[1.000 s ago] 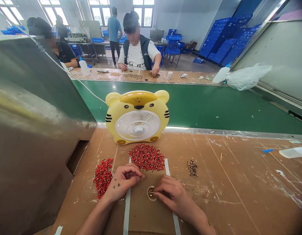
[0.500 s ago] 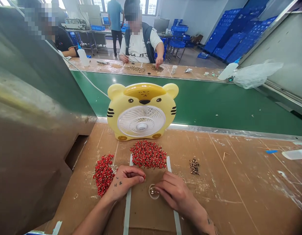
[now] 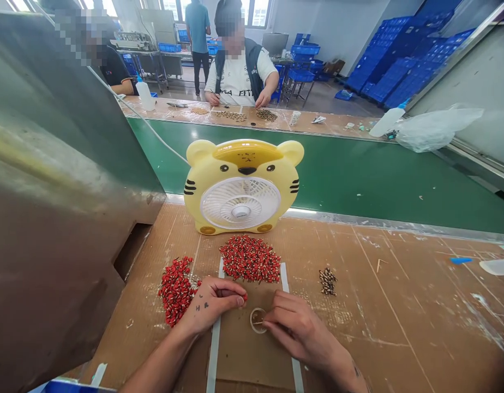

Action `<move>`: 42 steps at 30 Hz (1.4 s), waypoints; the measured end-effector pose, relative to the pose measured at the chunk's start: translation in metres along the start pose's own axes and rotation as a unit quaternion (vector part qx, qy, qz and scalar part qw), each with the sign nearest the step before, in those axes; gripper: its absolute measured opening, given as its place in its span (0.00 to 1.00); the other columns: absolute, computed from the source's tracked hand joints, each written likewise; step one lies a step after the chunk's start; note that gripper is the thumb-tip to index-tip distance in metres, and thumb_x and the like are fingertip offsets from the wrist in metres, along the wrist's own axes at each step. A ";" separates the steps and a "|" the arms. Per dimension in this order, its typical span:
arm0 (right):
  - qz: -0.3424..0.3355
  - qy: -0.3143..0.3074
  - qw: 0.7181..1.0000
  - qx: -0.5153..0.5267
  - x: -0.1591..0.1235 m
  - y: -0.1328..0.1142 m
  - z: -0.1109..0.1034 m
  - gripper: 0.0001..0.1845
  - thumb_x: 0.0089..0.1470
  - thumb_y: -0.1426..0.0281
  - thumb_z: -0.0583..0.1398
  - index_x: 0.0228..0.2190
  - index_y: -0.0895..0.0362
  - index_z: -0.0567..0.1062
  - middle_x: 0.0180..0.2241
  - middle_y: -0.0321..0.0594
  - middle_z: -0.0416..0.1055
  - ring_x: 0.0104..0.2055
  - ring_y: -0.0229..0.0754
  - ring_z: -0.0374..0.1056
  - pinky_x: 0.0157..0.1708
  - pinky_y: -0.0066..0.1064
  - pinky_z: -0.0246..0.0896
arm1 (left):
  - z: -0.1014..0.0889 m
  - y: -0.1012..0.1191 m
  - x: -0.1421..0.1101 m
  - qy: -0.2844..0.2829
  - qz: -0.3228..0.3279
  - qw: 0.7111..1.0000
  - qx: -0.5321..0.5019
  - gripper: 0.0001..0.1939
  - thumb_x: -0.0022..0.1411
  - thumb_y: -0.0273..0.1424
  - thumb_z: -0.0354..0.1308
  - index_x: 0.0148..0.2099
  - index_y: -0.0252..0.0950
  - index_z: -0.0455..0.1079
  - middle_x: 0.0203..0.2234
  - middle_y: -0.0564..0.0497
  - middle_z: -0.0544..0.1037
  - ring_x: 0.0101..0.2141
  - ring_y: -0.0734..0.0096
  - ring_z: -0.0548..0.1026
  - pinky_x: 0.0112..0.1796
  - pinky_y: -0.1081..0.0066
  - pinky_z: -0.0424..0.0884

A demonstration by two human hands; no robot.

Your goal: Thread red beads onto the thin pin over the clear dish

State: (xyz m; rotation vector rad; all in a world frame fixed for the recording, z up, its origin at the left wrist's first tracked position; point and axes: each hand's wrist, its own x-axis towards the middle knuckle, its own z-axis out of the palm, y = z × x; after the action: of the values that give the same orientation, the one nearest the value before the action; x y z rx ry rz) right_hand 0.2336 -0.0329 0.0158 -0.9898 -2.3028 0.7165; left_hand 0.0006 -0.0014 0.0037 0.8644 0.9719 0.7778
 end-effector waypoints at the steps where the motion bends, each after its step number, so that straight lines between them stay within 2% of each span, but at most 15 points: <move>1: 0.008 0.018 1.000 0.019 0.000 -0.001 -0.002 0.09 0.62 0.75 0.57 0.29 0.57 0.73 0.25 0.38 0.68 0.30 0.40 0.62 0.30 0.30 0.56 | 0.000 0.000 0.000 0.002 -0.002 1.000 0.003 0.06 0.46 0.28 0.71 0.30 0.34 0.82 0.22 0.51 0.82 0.24 0.73 0.75 0.31 0.75 0.68; 6: 0.040 0.147 0.984 0.097 0.002 -0.006 -0.006 0.07 0.60 0.76 0.59 0.30 0.56 0.74 0.24 0.36 0.68 0.28 0.39 0.64 0.29 0.29 0.57 | 0.000 -0.002 0.002 0.006 0.001 1.000 0.026 0.05 0.47 0.28 0.70 0.30 0.34 0.81 0.23 0.51 0.82 0.25 0.72 0.75 0.32 0.75 0.68; 10: 0.060 0.199 0.972 0.109 0.009 -0.007 0.002 0.08 0.59 0.75 0.60 0.28 0.56 0.74 0.23 0.35 0.67 0.27 0.38 0.63 0.28 0.30 0.56 | -0.001 -0.003 0.002 0.006 0.004 0.999 0.036 0.04 0.49 0.29 0.70 0.30 0.34 0.81 0.23 0.51 0.82 0.26 0.71 0.76 0.32 0.74 0.67; 19: 0.063 0.193 0.975 0.088 0.018 -0.008 0.005 0.08 0.60 0.74 0.59 0.28 0.57 0.75 0.23 0.36 0.69 0.26 0.39 0.65 0.28 0.30 0.58 | 0.000 -0.003 0.001 0.007 -0.001 1.000 0.030 0.06 0.48 0.30 0.71 0.30 0.34 0.81 0.23 0.51 0.81 0.26 0.71 0.74 0.30 0.74 0.65; 27: 0.089 0.207 0.972 0.064 0.012 -0.007 0.002 0.13 0.62 0.71 0.58 0.25 0.57 0.71 0.22 0.35 0.65 0.25 0.38 0.62 0.26 0.29 0.55 | -0.001 -0.004 0.003 0.002 0.003 1.000 0.019 0.06 0.48 0.30 0.70 0.31 0.33 0.81 0.23 0.51 0.81 0.26 0.71 0.75 0.32 0.73 0.66; 29: 0.087 0.184 0.977 0.058 0.009 -0.009 -0.001 0.14 0.62 0.70 0.58 0.24 0.56 0.71 0.21 0.34 0.64 0.25 0.38 0.62 0.26 0.29 0.55 | 0.001 -0.001 0.002 0.004 0.003 1.000 0.013 0.06 0.48 0.29 0.70 0.30 0.33 0.80 0.23 0.51 0.81 0.26 0.71 0.75 0.33 0.73 0.67; 32: 0.080 0.111 0.991 0.014 0.004 -0.013 -0.005 0.15 0.63 0.68 0.58 0.24 0.56 0.71 0.21 0.35 0.65 0.26 0.38 0.62 0.27 0.30 0.55 | 0.002 0.002 0.001 0.015 -0.006 1.000 0.015 0.06 0.46 0.29 0.71 0.29 0.34 0.80 0.23 0.51 0.81 0.26 0.71 0.74 0.32 0.74 0.67; 35: 0.101 0.052 0.993 -0.020 -0.003 -0.011 -0.008 0.14 0.62 0.65 0.60 0.26 0.57 0.74 0.24 0.37 0.68 0.28 0.40 0.64 0.29 0.30 0.57 | 0.001 0.001 0.001 0.018 -0.016 0.999 0.023 0.07 0.46 0.30 0.71 0.30 0.34 0.80 0.22 0.52 0.81 0.26 0.72 0.74 0.32 0.74 0.66; 38: 0.147 0.070 0.986 -0.041 -0.017 0.003 -0.022 0.11 0.63 0.66 0.58 0.30 0.56 0.76 0.27 0.39 0.71 0.31 0.41 0.67 0.32 0.31 0.61 | -0.003 -0.003 0.002 0.007 -0.023 0.999 0.023 0.08 0.49 0.32 0.71 0.31 0.34 0.80 0.24 0.51 0.82 0.27 0.71 0.75 0.33 0.75 0.66; 40: 0.188 0.103 0.974 -0.079 -0.030 0.017 -0.040 0.10 0.64 0.69 0.57 0.33 0.56 0.77 0.30 0.40 0.73 0.33 0.42 0.69 0.34 0.32 0.63 | -0.005 -0.005 0.004 0.000 -0.025 0.999 0.024 0.08 0.50 0.33 0.71 0.32 0.34 0.80 0.26 0.51 0.82 0.29 0.70 0.76 0.34 0.74 0.67; 42: 0.220 0.100 0.960 -0.138 -0.044 0.031 -0.059 0.09 0.62 0.72 0.56 0.36 0.56 0.78 0.33 0.42 0.74 0.36 0.45 0.70 0.37 0.35 0.65 | -0.005 -0.005 0.005 -0.004 -0.026 0.999 0.026 0.08 0.50 0.33 0.71 0.33 0.34 0.80 0.26 0.51 0.82 0.29 0.70 0.76 0.34 0.75 0.67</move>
State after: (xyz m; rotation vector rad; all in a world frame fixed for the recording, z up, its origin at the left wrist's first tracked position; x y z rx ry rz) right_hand 0.3123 -0.0330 0.0268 -1.6562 -2.0568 0.4357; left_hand -0.0015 0.0015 -0.0042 0.8831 1.0071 0.7060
